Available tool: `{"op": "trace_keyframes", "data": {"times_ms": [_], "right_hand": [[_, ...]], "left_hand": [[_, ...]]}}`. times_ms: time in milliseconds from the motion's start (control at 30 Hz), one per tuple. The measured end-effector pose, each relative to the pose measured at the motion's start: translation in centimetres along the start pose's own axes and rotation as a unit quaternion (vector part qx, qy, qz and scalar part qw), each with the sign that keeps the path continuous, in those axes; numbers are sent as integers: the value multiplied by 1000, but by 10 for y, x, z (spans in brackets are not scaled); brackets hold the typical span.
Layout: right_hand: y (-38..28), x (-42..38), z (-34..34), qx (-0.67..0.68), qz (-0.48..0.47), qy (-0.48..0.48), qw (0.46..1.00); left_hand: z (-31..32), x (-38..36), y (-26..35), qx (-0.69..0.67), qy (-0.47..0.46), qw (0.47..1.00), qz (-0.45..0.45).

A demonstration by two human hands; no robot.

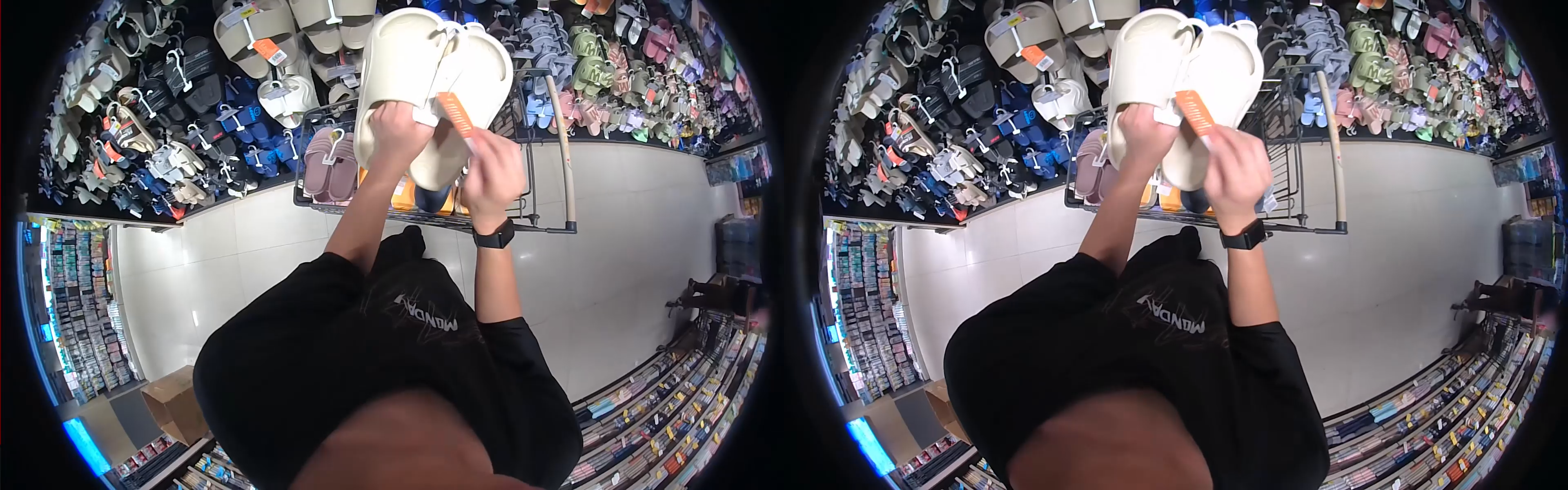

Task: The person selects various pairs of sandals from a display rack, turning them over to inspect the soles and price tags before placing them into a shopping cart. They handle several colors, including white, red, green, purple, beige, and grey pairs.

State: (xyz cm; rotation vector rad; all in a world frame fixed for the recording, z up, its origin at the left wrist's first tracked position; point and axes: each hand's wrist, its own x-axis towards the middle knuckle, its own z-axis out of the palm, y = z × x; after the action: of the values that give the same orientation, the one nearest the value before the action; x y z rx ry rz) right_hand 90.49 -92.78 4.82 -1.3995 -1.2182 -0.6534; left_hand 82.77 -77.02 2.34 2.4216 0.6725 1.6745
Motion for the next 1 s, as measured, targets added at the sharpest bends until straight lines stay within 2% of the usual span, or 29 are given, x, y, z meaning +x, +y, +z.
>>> {"op": "trace_keyframes", "data": {"times_ms": [33,67,100,133,167,267,400,500,533,600,667,733,800,867,933,1000], "right_hand": [[-8,0,-1,14,104,42,994],[-12,1,-2,157,250,67,953],[-15,2,-2,294,384,88,871],[-18,2,0,417,503,103,750],[-16,-5,4,472,520,88,707],[-25,-27,20,512,556,31,655],[-49,-39,50,525,567,-23,635],[-53,-47,76,507,550,-100,656],[-44,-55,81,473,542,-118,685],[-20,-70,81,380,544,-81,743],[11,-93,68,283,580,-41,762],[40,-130,45,179,598,-19,781],[82,-193,22,68,577,-13,814],[87,-216,-10,-148,499,-103,848],[93,-229,-38,-287,428,-97,852],[98,-226,-62,-315,477,-28,820]], "left_hand": [[-5,-5,-2,13,-5,1000,4],[-10,-11,-4,19,-6,1000,4],[-15,-14,-8,26,-7,1000,3],[-22,-15,-11,33,-8,999,2],[-29,-16,-13,36,-10,999,9],[-43,-21,-32,88,-9,996,15],[-55,-21,-61,97,-6,995,-17],[-60,-27,-100,107,10,992,-61],[-59,-35,-120,111,13,991,-77],[-57,-55,-161,92,-13,986,-138],[-52,-89,-204,50,-65,969,-233],[-47,-135,-237,73,-72,954,-283],[-51,-189,-272,165,-236,903,-318],[-65,-248,-295,157,-338,842,-390],[-86,-253,-294,156,-375,845,-346],[-92,-254,-292,150,-402,843,-324]]}}
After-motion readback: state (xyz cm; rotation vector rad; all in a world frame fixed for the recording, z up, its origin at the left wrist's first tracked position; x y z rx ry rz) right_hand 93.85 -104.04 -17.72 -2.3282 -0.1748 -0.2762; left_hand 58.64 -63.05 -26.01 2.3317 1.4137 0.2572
